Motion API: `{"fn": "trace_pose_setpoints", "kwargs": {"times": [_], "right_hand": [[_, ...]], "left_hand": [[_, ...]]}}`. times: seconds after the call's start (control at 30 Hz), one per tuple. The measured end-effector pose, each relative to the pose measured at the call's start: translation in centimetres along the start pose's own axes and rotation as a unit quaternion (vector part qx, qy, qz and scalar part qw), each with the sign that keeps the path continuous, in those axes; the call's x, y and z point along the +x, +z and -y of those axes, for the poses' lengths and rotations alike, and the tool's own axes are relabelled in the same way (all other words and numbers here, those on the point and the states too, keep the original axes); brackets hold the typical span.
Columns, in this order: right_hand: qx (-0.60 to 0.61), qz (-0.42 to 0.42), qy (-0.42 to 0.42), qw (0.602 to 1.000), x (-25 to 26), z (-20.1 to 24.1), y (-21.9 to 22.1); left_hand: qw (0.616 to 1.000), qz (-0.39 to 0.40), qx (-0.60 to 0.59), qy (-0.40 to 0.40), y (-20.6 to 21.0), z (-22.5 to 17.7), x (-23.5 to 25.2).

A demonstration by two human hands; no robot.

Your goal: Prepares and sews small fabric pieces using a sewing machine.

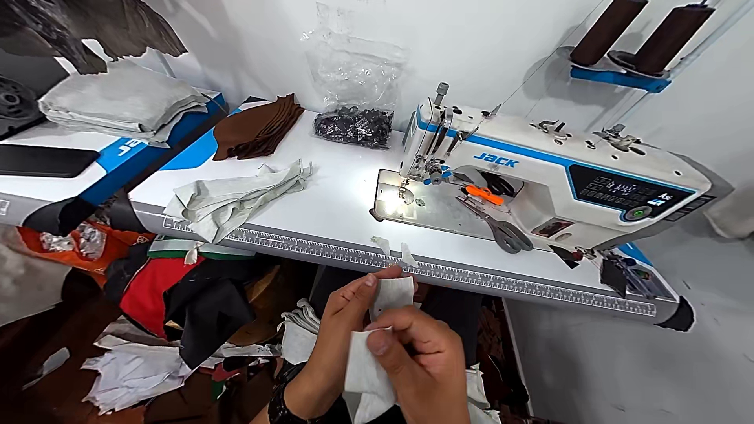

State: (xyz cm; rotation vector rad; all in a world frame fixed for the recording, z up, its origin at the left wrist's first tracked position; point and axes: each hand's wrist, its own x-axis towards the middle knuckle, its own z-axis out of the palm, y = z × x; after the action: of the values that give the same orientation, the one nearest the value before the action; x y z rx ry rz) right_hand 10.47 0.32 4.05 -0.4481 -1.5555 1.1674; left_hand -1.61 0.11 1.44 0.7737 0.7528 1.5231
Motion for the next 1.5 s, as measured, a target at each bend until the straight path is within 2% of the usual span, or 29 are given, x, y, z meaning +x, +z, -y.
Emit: {"fn": "trace_pose_setpoints", "kwargs": {"times": [0.07,0.17,0.27,0.4,0.7,0.8,0.9,1.03,1.1,1.2,1.3,1.37,1.5], "right_hand": [[-0.039,-0.008,-0.028,0.999,0.2,-0.7,0.4],[-0.174,-0.090,-0.090,0.976,0.4,-2.3,-0.3],[-0.241,-0.151,-0.101,0.953,0.4,-2.9,-1.3],[-0.246,-0.169,-0.105,0.949,0.5,-2.8,-1.6],[-0.238,-0.180,-0.099,0.949,0.7,-3.1,-1.4],[-0.258,-0.181,-0.107,0.943,0.7,-3.1,-1.5],[-0.292,-0.190,-0.115,0.930,0.6,-3.1,-1.4],[-0.336,-0.211,-0.112,0.911,0.6,-3.1,-1.7],[-0.297,-0.192,-0.078,0.932,0.6,-3.0,-2.5],[-0.157,-0.082,0.028,0.984,0.9,-2.5,-4.9],[-0.082,0.027,0.084,0.993,1.6,-2.2,-6.0],[-0.067,0.042,0.073,0.994,1.8,-2.1,-5.6],[-0.072,0.003,0.005,0.997,1.9,-2.4,-4.7]], "left_hand": [[0.999,-0.004,-0.039,-0.003,0.4,0.4,-0.3],[0.996,-0.030,-0.081,0.007,1.0,0.4,-1.1],[0.995,-0.032,-0.087,0.022,1.2,-0.3,-1.5],[0.992,-0.010,-0.119,0.034,1.3,-0.6,-1.6],[0.994,-0.006,-0.104,0.041,1.1,-0.7,-1.8],[0.995,-0.009,-0.086,0.041,1.1,-0.9,-1.8],[0.994,0.021,-0.096,0.054,0.9,-0.7,-1.9],[0.996,0.014,-0.030,0.088,0.8,-0.5,-1.6],[0.996,-0.004,-0.018,0.083,0.9,-0.9,-1.5],[0.998,-0.004,0.002,0.071,0.6,-1.7,-1.3],[0.995,0.014,0.062,0.083,0.1,-1.9,-1.0],[0.983,0.031,0.131,0.125,-0.1,-1.9,-0.9],[0.939,0.022,0.250,0.235,-0.1,-2.1,-1.1]]}}
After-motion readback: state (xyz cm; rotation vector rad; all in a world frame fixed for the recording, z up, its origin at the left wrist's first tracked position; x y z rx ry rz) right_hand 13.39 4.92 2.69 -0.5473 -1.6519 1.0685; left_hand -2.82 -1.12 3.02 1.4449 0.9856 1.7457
